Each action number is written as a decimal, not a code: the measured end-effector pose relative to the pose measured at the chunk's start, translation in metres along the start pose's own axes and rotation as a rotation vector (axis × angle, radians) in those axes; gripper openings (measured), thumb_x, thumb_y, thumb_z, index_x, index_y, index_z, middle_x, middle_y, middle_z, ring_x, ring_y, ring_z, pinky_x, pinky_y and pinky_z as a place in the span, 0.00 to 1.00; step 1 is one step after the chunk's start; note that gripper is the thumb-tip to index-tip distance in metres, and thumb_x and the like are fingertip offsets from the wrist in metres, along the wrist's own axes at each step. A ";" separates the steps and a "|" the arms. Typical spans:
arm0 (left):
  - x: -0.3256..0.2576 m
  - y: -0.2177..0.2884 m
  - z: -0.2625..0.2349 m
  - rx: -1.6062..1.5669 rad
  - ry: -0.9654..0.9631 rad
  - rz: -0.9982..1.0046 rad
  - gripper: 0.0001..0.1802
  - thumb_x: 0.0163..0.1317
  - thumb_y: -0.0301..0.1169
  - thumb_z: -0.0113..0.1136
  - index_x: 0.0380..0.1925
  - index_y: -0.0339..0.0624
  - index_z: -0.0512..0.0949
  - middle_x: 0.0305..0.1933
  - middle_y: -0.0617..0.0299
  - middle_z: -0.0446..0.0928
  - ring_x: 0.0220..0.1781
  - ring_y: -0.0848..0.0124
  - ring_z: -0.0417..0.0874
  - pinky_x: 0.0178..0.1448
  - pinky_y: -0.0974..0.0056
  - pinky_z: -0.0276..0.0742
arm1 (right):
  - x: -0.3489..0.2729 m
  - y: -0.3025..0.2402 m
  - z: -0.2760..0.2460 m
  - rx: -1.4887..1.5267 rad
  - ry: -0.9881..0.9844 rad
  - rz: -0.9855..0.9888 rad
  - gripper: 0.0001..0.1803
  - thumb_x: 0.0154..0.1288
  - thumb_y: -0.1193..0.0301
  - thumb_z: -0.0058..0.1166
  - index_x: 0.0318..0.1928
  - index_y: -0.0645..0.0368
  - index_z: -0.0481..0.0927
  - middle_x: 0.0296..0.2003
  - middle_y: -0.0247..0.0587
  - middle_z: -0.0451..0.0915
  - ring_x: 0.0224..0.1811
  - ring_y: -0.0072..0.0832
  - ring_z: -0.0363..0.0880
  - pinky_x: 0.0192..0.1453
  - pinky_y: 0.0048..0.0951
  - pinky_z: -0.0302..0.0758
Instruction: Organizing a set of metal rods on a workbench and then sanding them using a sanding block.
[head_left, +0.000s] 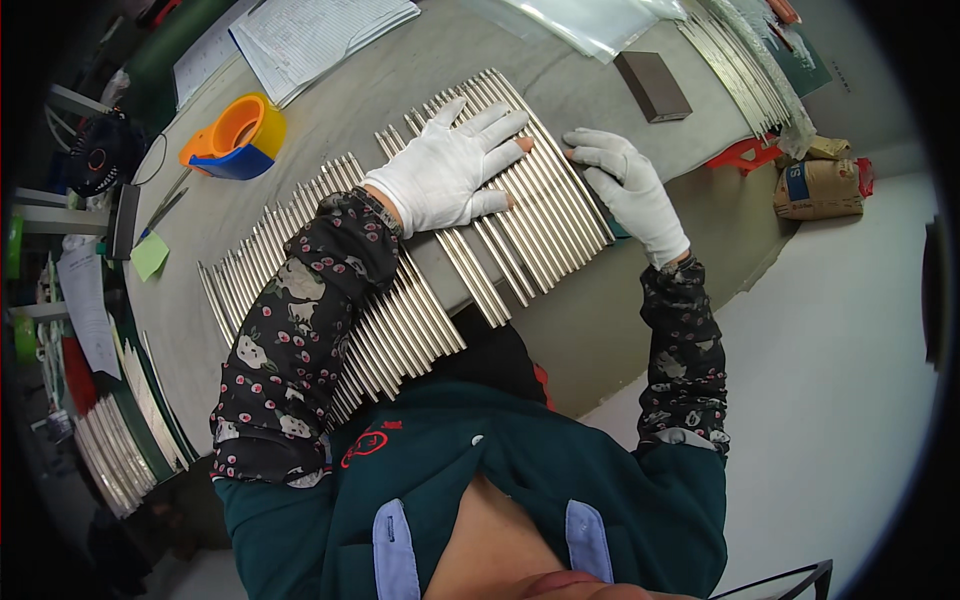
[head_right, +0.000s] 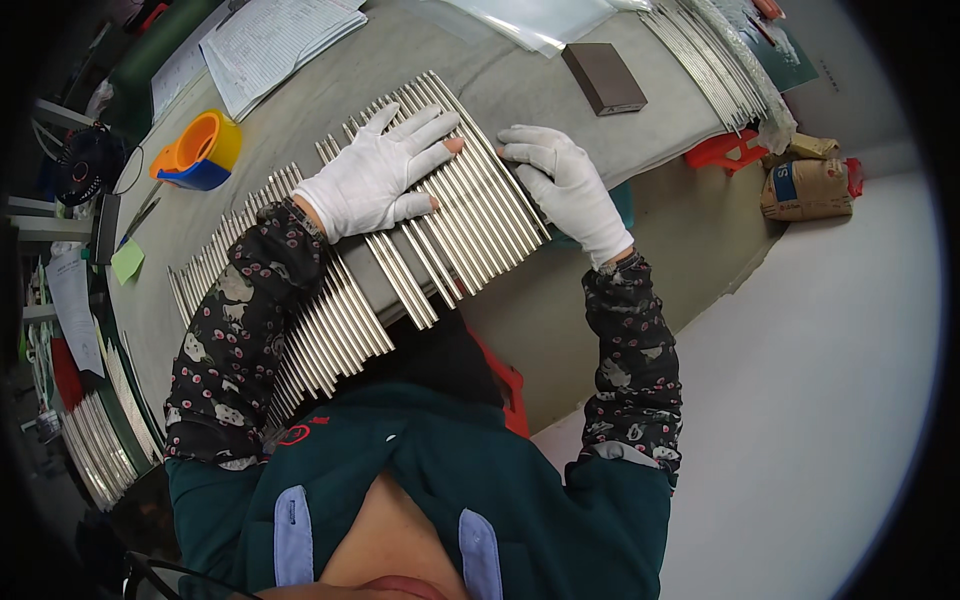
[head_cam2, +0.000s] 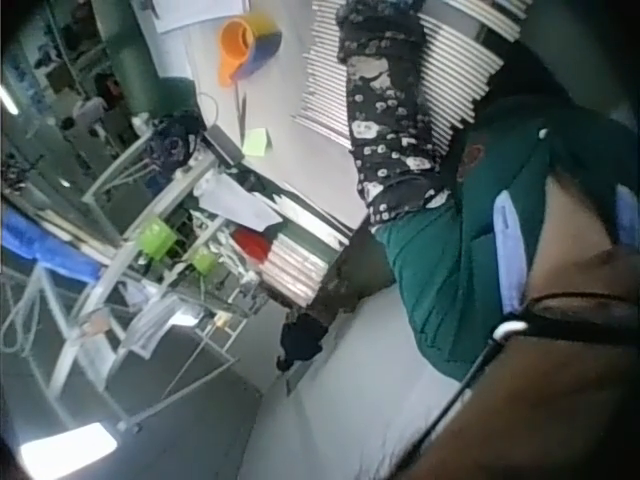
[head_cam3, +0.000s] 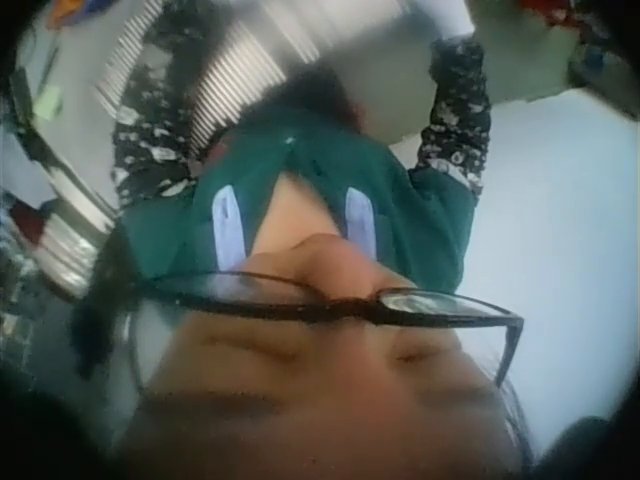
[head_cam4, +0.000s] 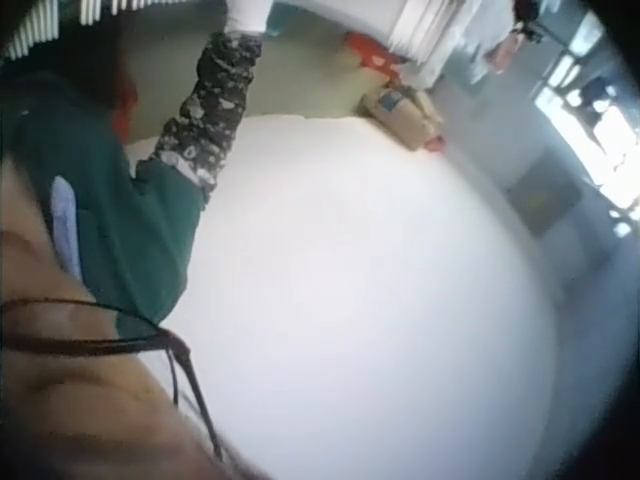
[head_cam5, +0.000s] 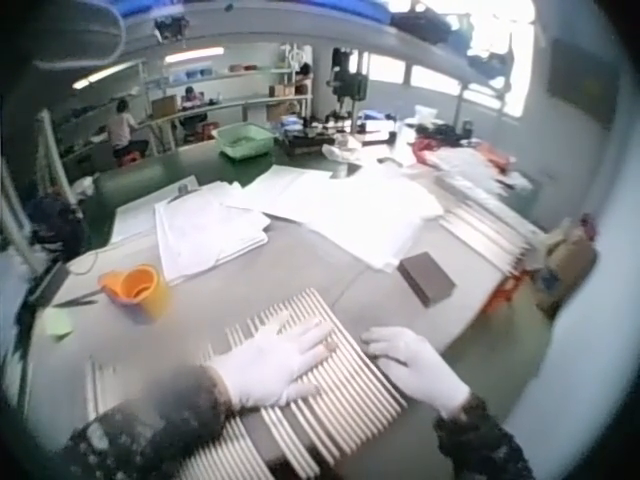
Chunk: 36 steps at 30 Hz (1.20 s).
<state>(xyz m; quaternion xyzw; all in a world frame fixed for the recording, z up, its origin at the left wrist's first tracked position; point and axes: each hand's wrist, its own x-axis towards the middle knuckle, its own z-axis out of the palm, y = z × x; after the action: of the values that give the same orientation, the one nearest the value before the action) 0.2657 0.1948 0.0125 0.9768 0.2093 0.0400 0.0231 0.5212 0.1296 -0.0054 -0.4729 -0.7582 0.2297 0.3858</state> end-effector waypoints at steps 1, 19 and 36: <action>0.001 0.001 0.000 0.021 -0.006 -0.005 0.37 0.67 0.56 0.41 0.69 0.45 0.58 0.75 0.50 0.52 0.76 0.53 0.52 0.76 0.42 0.44 | 0.000 0.000 0.000 0.001 0.007 -0.007 0.13 0.58 0.82 0.51 0.44 0.62 0.82 0.51 0.43 0.80 0.57 0.38 0.75 0.62 0.33 0.70; -0.014 0.001 0.000 0.032 0.015 -0.004 0.37 0.68 0.56 0.38 0.71 0.48 0.55 0.75 0.49 0.52 0.76 0.51 0.52 0.76 0.42 0.42 | -0.001 0.002 0.006 -0.034 0.077 -0.110 0.11 0.55 0.83 0.54 0.40 0.61 0.80 0.48 0.43 0.81 0.54 0.40 0.77 0.60 0.36 0.73; 0.005 0.002 0.004 0.074 0.052 -0.011 0.36 0.67 0.56 0.41 0.68 0.47 0.60 0.74 0.51 0.54 0.75 0.55 0.54 0.74 0.44 0.48 | 0.001 -0.003 0.007 -0.061 0.080 -0.059 0.11 0.55 0.81 0.54 0.40 0.62 0.82 0.48 0.43 0.81 0.54 0.39 0.77 0.60 0.34 0.73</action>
<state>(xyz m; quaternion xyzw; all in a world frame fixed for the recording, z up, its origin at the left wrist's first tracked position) 0.2720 0.1949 0.0090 0.9744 0.2166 0.0573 -0.0184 0.5138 0.1293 -0.0067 -0.4706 -0.7625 0.1758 0.4076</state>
